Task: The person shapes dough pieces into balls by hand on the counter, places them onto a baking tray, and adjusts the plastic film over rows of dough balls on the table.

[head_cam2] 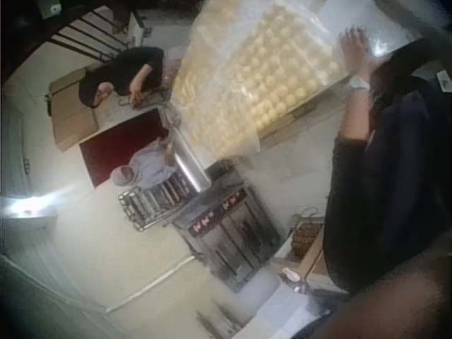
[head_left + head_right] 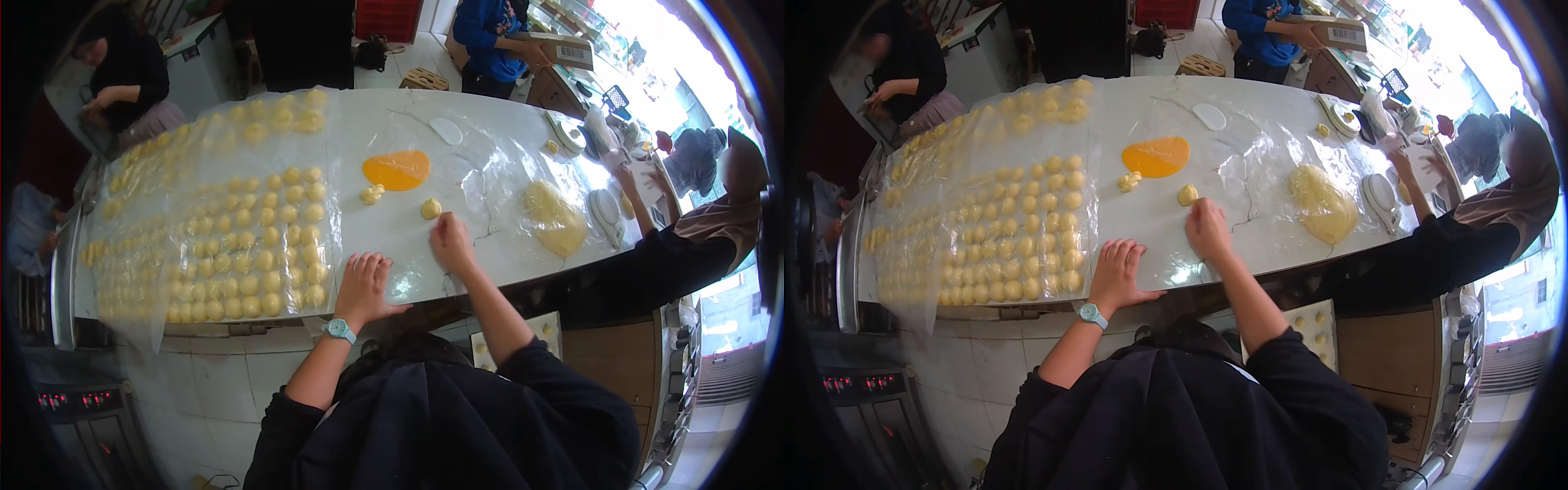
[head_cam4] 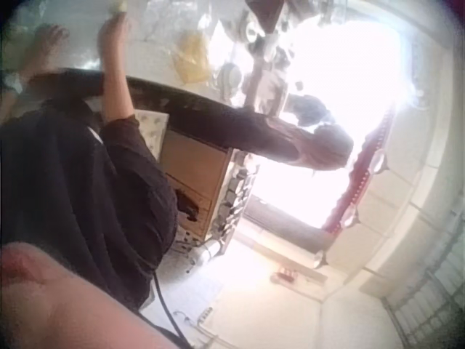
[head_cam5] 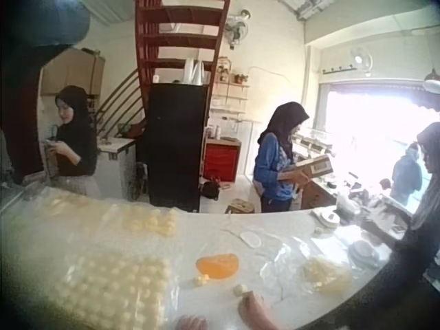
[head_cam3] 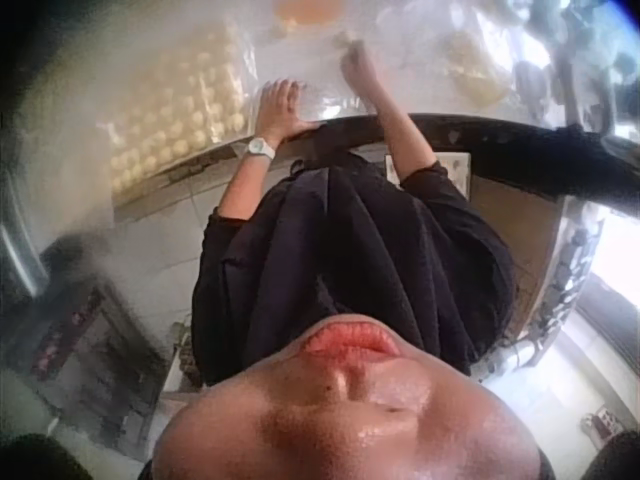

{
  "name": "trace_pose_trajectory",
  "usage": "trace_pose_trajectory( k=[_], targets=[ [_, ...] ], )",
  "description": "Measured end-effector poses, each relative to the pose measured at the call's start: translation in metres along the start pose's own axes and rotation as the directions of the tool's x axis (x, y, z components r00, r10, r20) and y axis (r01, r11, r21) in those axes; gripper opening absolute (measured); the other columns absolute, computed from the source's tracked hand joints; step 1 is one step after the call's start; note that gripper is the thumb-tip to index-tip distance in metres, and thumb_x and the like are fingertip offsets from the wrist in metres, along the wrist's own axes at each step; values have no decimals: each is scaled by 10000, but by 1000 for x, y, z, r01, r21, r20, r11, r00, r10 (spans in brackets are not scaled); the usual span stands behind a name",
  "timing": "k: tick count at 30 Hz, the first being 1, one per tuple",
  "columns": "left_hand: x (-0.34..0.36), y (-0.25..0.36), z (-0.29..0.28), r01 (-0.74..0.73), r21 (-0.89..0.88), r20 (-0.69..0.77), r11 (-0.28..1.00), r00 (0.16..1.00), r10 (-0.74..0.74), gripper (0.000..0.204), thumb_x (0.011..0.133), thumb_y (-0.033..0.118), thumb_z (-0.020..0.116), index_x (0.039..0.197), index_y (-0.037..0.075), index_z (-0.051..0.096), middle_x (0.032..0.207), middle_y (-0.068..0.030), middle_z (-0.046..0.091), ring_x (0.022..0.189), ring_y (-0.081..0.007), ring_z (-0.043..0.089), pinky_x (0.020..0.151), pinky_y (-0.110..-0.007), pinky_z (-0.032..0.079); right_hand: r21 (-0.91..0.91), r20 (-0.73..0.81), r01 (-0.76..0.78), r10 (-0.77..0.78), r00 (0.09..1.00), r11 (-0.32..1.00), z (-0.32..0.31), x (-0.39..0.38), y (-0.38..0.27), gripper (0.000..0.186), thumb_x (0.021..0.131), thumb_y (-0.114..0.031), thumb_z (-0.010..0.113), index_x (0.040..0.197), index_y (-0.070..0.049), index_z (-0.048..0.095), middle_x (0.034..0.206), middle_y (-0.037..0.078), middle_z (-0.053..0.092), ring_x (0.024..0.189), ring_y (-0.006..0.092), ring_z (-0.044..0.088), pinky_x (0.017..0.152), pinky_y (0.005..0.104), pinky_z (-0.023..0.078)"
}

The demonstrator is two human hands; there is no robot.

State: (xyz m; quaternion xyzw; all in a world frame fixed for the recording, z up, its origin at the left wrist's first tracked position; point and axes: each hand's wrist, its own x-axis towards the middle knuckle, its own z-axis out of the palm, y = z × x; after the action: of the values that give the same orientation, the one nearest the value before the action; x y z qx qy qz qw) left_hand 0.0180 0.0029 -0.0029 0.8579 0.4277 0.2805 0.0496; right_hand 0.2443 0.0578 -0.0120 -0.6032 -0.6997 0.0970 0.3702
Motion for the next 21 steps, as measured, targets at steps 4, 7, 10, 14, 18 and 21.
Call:
trace_pose_trajectory(
  k=[4, 7, 10, 14, 18, 21],
  targets=[
    [-11, -6, 2, 29, 0, 11, 1000, 1000, -29, 841, 542, 647, 716, 1097, 51, 506, 1119, -119, 498, 1102, -287, 452, 1014, -492, 287, 76, 233, -95, 75, 970, 993, 5, -35, -47, 220, 782, -67, 591, 956, -47, 459, 832, 128, 538, 830, 330, 536, 734, 389, 428],
    [-12, -6, 1, 33, -4, 20, 999, 999, -33, 829, 541, 644, 718, 1087, 56, 508, 1120, -122, 500, 1102, -287, 451, 1012, -492, 286, 260, 143, 43, -83, 986, 965, -23, -59, -36, 280, 783, -31, 576, 1044, -41, 477, 878, 130, 567, 884, 309, 568, 788, 367, 448],
    [-6, -5, -1, 24, 3, 18, 1000, 1000, -24, 818, 540, 639, 721, 1077, 59, 511, 1123, -124, 500, 1102, -288, 451, 1009, -492, 289, 376, 111, -16, -28, 993, 927, -37, -56, -21, 411, 781, -102, 674, 1121, -32, 454, 891, 123, 578, 786, 242, 594, 726, 328, 487],
    [-8, -6, -1, 19, 9, 20, 1000, 1000, -19, 811, 552, 637, 715, 1071, 48, 510, 1104, -128, 483, 1101, -298, 443, 1016, -475, 287, 108, 231, -155, 127, 965, 982, -36, -31, -30, 452, 774, -190, 732, 1096, -25, 461, 862, 98, 565, 750, 189, 559, 697, 326, 478],
    [-1, 1, -2, -14, 3, 11, 1000, 1000, 14, 798, 546, 620, 728, 1063, 50, 516, 1095, -127, 482, 1102, -299, 444, 1008, -474, 294, 525, 80, -172, 153, 985, 834, -1, -18, -15, 405, 769, -194, 719, 1042, -37, 463, 883, 101, 561, 843, 231, 564, 768, 324, 455],
    [-12, -6, 2, 26, -2, 28, 1000, 999, -26, 822, 535, 622, 734, 1075, 39, 520, 1114, -136, 492, 1113, -304, 445, 1008, -488, 295, 363, 349, -15, -121, 929, 932, -14, -54, -41, 321, 776, -135, 674, 1011, -51, 472, 907, 110, 563, 878, 280, 576, 788, 345, 458]
  ],
)
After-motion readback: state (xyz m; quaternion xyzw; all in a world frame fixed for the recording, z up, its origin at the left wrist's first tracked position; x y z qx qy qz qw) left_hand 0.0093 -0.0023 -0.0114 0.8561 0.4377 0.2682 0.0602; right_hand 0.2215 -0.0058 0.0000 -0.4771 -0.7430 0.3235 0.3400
